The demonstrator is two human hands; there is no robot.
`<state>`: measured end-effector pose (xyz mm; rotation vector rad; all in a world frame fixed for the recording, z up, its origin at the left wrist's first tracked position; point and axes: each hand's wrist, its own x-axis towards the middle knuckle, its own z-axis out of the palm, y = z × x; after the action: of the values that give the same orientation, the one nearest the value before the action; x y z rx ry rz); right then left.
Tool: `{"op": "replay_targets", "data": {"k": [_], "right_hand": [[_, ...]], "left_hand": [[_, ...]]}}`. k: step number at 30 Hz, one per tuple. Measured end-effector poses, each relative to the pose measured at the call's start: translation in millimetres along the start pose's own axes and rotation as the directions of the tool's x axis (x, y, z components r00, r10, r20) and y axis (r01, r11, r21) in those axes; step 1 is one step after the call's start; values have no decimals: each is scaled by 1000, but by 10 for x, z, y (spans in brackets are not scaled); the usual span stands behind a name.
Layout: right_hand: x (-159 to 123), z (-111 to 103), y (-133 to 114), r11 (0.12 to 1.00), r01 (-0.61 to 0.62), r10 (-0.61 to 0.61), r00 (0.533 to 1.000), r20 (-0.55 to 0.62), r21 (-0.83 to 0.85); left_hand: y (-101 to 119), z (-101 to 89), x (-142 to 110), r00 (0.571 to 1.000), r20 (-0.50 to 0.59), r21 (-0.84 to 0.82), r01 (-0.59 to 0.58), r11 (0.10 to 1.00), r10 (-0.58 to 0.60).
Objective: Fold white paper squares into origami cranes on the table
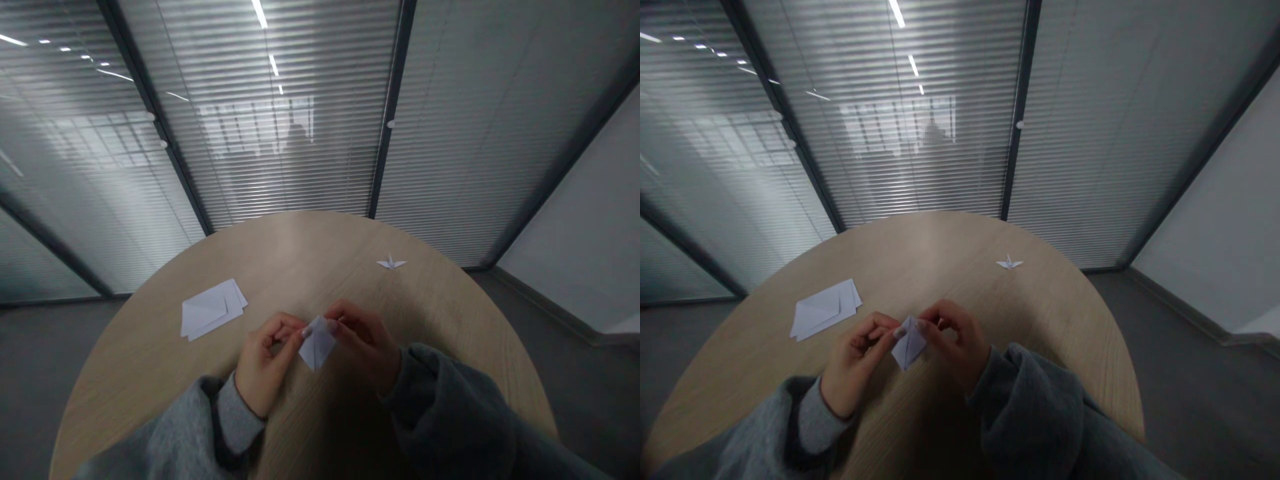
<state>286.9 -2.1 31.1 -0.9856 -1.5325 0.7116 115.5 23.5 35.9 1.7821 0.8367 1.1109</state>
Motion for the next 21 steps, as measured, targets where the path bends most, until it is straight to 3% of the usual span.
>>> {"op": "replay_targets", "data": {"k": [11, 14, 18, 21], "right_hand": [[2, -26, -9, 996, 93, -91, 992, 90, -15], [-13, -25, -11, 992, 123, -121, 991, 57, -28], [-25, -44, -53, 945, 315, -319, 947, -37, -92], [-9, -74, -66, 864, 457, -457, 888, 55, -211]], "left_hand": [[-61, 36, 32, 994, 24, -235, 112, 966, -109], [-67, 43, 36, 994, 29, -249, 111, 962, -107], [-63, 45, 40, 996, 28, -279, 90, 956, -86], [-52, 33, 32, 999, 19, -255, 48, 966, -44]]}}
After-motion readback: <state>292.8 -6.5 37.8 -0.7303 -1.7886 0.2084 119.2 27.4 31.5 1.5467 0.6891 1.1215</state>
